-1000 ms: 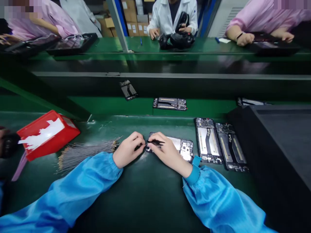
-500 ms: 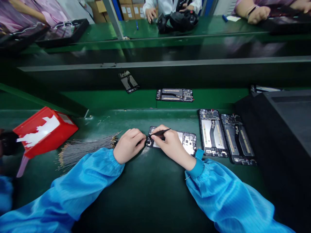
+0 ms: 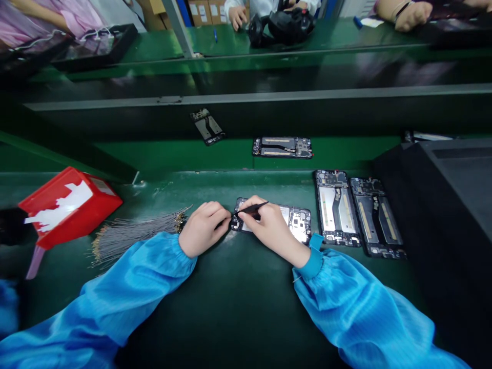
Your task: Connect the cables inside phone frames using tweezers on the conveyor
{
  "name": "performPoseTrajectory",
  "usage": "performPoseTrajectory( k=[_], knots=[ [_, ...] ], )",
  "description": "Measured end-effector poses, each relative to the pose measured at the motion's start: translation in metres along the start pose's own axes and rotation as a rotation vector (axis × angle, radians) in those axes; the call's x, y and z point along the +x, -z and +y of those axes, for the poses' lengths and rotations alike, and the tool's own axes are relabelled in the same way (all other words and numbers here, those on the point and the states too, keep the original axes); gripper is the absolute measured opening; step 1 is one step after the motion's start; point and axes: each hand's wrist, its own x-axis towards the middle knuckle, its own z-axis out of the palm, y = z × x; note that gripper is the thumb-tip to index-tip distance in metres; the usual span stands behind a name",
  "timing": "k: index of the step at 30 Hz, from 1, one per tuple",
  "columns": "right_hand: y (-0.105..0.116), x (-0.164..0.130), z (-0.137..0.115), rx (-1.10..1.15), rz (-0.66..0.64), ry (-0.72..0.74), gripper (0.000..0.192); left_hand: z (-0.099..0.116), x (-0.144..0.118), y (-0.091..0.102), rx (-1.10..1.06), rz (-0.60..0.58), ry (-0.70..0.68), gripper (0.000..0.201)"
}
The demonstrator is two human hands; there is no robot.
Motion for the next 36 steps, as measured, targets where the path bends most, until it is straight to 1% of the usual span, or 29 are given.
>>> performPoseTrajectory(
  k=[5,7,10,13,15,16,17,19,20,22,24,26,29,33,36],
  knots=[
    [-0.002,-0.003,-0.004,-0.077,-0.04,0.202,0.009,0.0,0.001,0.002,-0.013,-0.006,-0.005,0.019],
    [-0.005,-0.004,-0.006,-0.137,-0.063,0.259,0.009,0.001,0.002,0.002,-0.015,-0.014,-0.004,0.019],
    [-0.009,-0.002,-0.009,-0.203,-0.088,0.285,0.008,0.001,0.002,0.002,-0.02,-0.021,0.003,0.02],
    [-0.008,-0.001,-0.011,-0.172,-0.082,0.271,0.009,-0.002,0.001,0.005,-0.03,-0.029,0.017,0.018],
    [0.001,-0.005,-0.008,-0.141,-0.011,0.255,0.009,-0.005,-0.001,0.01,-0.031,-0.047,0.03,0.016],
    [0.009,-0.008,-0.004,-0.153,0.053,0.245,0.009,-0.006,-0.002,0.013,-0.039,-0.071,0.018,0.015],
    [0.018,-0.013,0.0,-0.191,0.141,0.228,0.008,-0.006,-0.003,0.016,-0.056,-0.105,-0.015,0.014],
    [0.038,-0.026,0.012,-0.355,0.308,0.184,0.008,-0.004,-0.005,0.021,-0.101,-0.181,-0.126,0.014],
    [0.047,-0.032,0.019,-0.438,0.366,0.147,0.008,-0.001,-0.006,0.021,-0.11,-0.204,-0.186,0.016],
    [0.06,-0.045,0.029,-0.547,0.386,0.077,0.007,0.007,-0.006,0.02,-0.056,-0.201,-0.266,0.018],
    [0.065,-0.054,0.033,-0.566,0.347,0.037,0.007,0.015,-0.004,0.016,0.053,-0.158,-0.313,0.016],
    [0.061,-0.058,0.031,-0.513,0.296,0.031,0.007,0.022,-0.002,0.013,0.134,-0.118,-0.358,0.018],
    [0.051,-0.059,0.024,-0.348,0.226,0.041,0.003,0.027,0.001,0.011,0.171,-0.1,-0.415,0.018],
    [0.044,-0.062,0.019,-0.086,0.166,0.024,0.008,0.03,0.005,0.01,0.187,-0.109,-0.427,0.018],
    [0.043,-0.069,0.02,0.01,0.145,0.009,0.009,0.032,0.009,0.009,0.204,-0.105,-0.43,0.019]
  ],
)
